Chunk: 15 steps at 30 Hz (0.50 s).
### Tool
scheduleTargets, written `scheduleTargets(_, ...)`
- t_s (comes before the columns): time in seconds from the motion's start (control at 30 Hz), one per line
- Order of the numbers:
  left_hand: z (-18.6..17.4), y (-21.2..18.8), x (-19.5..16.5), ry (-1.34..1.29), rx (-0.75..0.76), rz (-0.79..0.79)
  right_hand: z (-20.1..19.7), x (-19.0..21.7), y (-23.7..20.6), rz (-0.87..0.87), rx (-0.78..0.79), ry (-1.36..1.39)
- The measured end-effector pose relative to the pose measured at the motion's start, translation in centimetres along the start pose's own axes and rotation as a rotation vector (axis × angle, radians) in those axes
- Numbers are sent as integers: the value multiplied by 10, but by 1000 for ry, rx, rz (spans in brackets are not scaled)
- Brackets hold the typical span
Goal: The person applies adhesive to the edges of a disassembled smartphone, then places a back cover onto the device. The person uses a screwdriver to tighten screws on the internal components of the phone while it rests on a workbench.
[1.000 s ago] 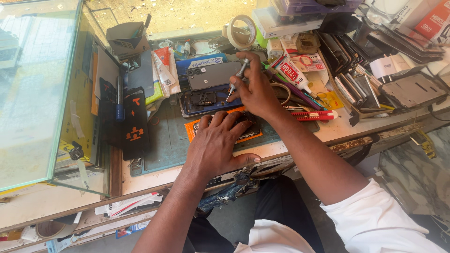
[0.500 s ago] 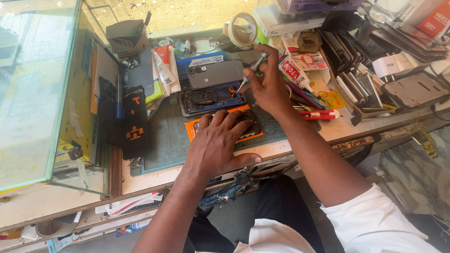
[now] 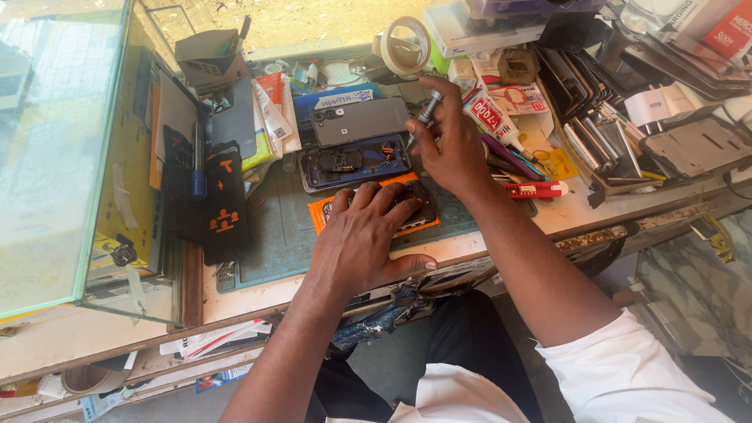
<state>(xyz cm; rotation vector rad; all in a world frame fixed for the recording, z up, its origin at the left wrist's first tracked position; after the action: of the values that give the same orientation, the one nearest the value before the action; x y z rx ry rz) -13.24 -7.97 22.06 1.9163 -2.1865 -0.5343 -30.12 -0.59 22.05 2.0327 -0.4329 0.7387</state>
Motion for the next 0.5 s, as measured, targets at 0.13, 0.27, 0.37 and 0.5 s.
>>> scheduleTargets(0.13,0,0,0,6,7,3,11,-9,1,92,55,265)
scheduleTargets(0.27,-4,0,-1,-16,-36,19,17,-2,3,11,82,214)
scheduleTargets(0.37,-3,0,-1,-5,-24,12,19,-4,2,95,116,260)
scheduleTargets(0.5,-2,-1,0,-12,-5,8,13,-12,1,224,81,190)
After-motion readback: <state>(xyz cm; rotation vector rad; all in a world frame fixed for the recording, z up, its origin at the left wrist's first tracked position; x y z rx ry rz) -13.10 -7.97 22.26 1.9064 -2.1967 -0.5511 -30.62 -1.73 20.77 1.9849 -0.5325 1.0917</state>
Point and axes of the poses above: each hand's wrist, its own y-axis towards the middle knuckle, its own z-axis out of the palm, x = y × z, the point moved 7 cm from there along y, towards the middle knuckle, and after that the axes turned 6 degrees about y, right-handed, at the moved point
